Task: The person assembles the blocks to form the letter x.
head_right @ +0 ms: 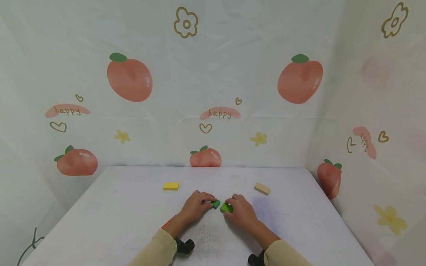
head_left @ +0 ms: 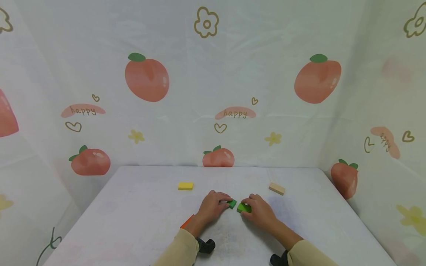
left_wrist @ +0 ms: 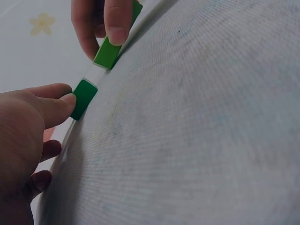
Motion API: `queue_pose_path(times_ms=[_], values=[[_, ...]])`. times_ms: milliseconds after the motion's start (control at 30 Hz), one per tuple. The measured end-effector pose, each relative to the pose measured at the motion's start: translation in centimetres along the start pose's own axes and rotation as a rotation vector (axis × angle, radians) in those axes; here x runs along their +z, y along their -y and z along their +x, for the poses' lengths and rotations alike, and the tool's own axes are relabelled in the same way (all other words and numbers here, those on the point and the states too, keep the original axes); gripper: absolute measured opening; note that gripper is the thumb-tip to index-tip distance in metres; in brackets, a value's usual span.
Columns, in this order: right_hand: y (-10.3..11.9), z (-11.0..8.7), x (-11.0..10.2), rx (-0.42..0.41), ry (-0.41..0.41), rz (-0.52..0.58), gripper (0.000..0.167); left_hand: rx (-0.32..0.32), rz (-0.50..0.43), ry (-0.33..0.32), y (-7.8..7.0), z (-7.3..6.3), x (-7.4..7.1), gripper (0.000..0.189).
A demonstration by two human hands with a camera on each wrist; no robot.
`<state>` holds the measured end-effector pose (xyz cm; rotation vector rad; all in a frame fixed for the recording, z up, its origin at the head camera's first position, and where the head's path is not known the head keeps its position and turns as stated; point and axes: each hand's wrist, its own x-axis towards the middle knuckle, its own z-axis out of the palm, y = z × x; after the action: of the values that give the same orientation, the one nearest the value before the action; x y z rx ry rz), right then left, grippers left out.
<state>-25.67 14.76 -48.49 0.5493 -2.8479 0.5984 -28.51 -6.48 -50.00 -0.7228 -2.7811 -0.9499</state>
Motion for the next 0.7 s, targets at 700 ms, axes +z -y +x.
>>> queue_pose_path(times_ms=[700], values=[[0.8,0.8,1.1,0.065,0.031,0.085,0.030,0.049,0.033,-0.030,0.1,0.0,0.0,0.021]])
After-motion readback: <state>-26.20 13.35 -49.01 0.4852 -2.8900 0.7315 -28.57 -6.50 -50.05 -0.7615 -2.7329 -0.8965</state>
